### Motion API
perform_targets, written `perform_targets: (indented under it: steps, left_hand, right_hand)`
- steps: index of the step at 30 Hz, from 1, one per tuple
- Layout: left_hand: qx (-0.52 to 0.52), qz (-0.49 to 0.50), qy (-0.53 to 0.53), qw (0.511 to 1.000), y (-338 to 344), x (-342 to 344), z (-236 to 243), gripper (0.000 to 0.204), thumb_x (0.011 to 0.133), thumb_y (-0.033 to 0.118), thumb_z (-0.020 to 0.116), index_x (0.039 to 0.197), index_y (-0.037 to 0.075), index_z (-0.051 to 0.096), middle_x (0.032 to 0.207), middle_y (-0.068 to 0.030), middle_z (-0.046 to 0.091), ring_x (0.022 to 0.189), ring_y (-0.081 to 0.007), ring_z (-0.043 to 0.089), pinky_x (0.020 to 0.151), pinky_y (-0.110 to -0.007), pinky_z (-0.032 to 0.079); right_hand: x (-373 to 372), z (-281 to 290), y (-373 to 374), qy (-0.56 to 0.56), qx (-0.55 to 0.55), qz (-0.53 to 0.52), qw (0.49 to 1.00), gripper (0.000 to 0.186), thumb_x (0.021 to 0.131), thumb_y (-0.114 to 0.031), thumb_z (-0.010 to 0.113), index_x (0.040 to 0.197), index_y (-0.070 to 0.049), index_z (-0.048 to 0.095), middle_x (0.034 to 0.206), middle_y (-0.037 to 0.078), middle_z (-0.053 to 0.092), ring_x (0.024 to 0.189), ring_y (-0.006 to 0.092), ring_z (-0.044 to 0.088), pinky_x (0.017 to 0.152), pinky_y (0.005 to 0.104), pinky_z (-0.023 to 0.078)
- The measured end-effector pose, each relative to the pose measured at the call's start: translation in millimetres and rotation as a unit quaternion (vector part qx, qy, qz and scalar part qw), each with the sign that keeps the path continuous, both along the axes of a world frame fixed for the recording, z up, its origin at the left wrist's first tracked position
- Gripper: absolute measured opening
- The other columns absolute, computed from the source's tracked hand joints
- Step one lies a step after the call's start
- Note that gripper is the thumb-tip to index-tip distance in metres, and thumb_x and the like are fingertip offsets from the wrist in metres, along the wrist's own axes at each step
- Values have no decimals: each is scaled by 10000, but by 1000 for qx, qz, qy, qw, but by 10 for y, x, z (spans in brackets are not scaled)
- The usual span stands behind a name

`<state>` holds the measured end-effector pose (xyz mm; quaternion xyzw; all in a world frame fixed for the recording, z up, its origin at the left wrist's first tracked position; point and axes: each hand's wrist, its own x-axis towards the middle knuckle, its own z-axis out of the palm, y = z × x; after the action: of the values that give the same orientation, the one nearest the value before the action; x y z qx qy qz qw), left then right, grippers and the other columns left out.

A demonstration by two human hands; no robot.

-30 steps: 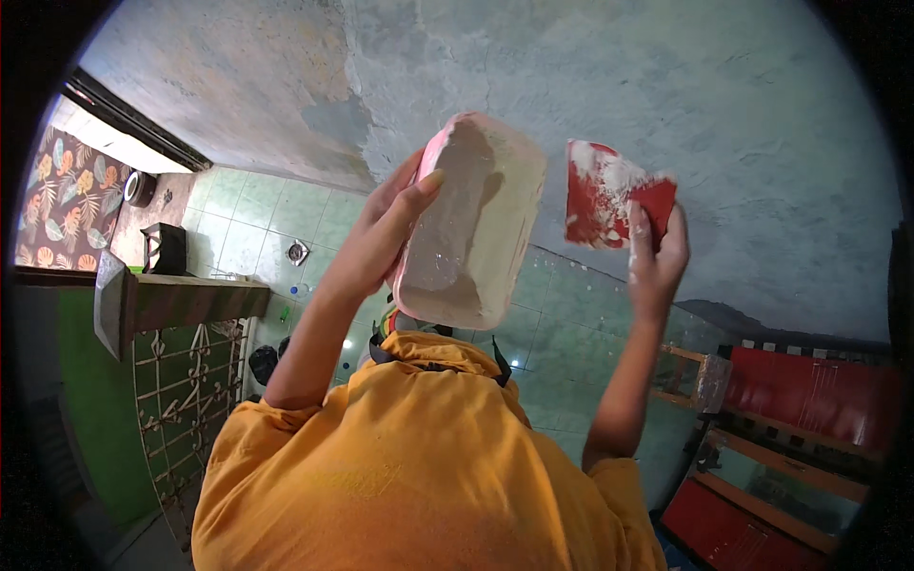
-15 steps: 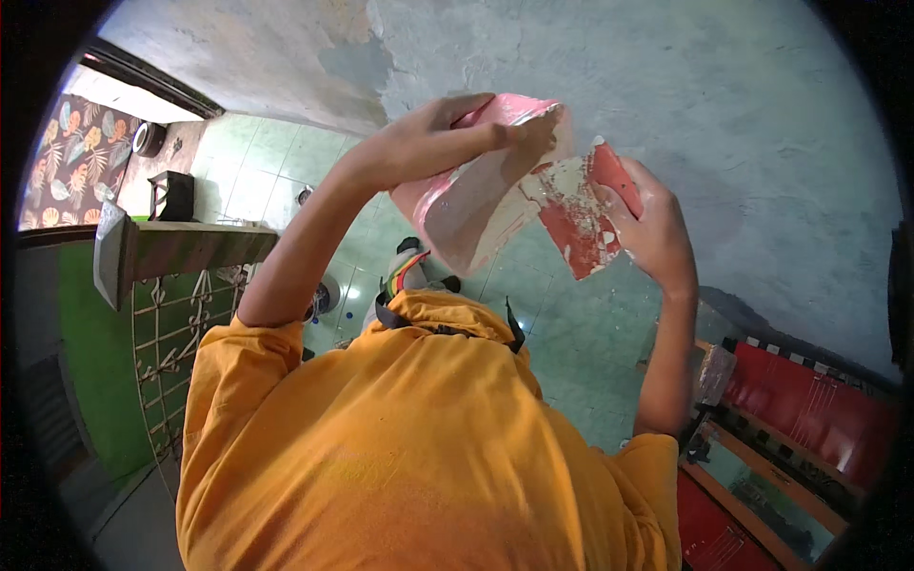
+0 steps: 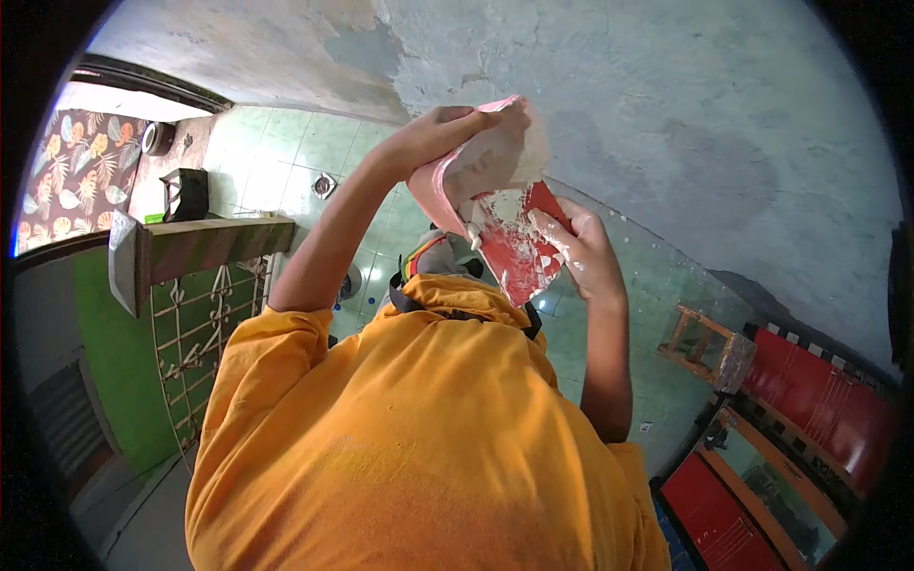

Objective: The person applies wall putty to a wall using a spatula and a plastic container, spreading the white material over the surface.

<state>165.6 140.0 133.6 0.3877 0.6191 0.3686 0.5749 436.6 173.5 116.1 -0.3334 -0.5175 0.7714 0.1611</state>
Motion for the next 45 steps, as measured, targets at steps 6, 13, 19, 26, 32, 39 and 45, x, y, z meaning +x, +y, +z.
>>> perform_targets:
  steps: [6, 13, 19, 26, 32, 39, 45]
  left_hand:
    - [77, 123, -74, 987, 107, -390, 47, 682, 999, 497, 587, 1441, -18, 518, 1336, -134, 618, 1210, -207, 594, 1044, -350, 468]
    - [135, 158, -269, 941, 404, -732, -589, 597, 1061, 458, 475, 1486, 37, 483, 1413, -93, 567, 1273, -217, 539, 1094, -387, 432]
    - [171, 112, -314, 927, 331, -664, -102, 597, 1071, 443, 475, 1489, 17, 461, 1404, -95, 573, 1256, -213, 554, 1068, -365, 451]
    - [189, 125, -248, 942, 435, -753, -20, 531, 1072, 336, 364, 1467, 2, 481, 1349, -98, 601, 1196, -213, 594, 1018, -366, 487]
    - [202, 117, -276, 932, 581, -738, -126, 532, 1070, 343, 368, 1460, 2, 488, 1343, -98, 603, 1186, -211, 598, 1009, -363, 491]
    - [207, 112, -285, 929, 535, -725, -66, 533, 1069, 349, 372, 1453, 1, 495, 1337, -99, 605, 1175, -209, 602, 999, -360, 494]
    - [216, 98, -297, 925, 676, -717, -211, 547, 1055, 377, 436, 1445, 0, 504, 1328, -106, 612, 1179, -214, 607, 993, -360, 498]
  right_hand:
    - [-384, 154, 250, 58, -131, -112, 983, 361, 981, -205, 681, 1244, 37, 629, 1066, 60, 712, 916, 137, 695, 764, 269, 552]
    - [-729, 2146, 1426, 235, 231, -265, 906, 347, 977, -169, 683, 1243, 10, 551, 1040, 22, 636, 892, 123, 622, 781, 278, 518]
    - [-663, 4473, 2016, 174, 795, -364, 454, 204, 1008, -176, 626, 1149, -30, 602, 1031, 94, 680, 923, 205, 668, 818, 314, 526]
    - [-1156, 5805, 2338, -67, 933, -336, 115, 273, 971, -84, 565, 1233, -53, 633, 1139, 168, 711, 1097, 370, 659, 920, 412, 542]
    - [-1316, 4982, 2927, -148, 944, -294, 33, 379, 922, -41, 536, 1288, -20, 634, 1223, 164, 701, 1158, 338, 654, 975, 432, 535]
    - [-1313, 5212, 2362, -165, 920, -293, 203, 355, 936, -74, 520, 1238, -141, 695, 1110, 155, 732, 1001, 355, 701, 849, 428, 568]
    - [-1413, 5805, 2623, -247, 902, -336, 111, 351, 948, -67, 503, 1251, -125, 672, 1138, 150, 717, 1045, 361, 680, 872, 455, 557]
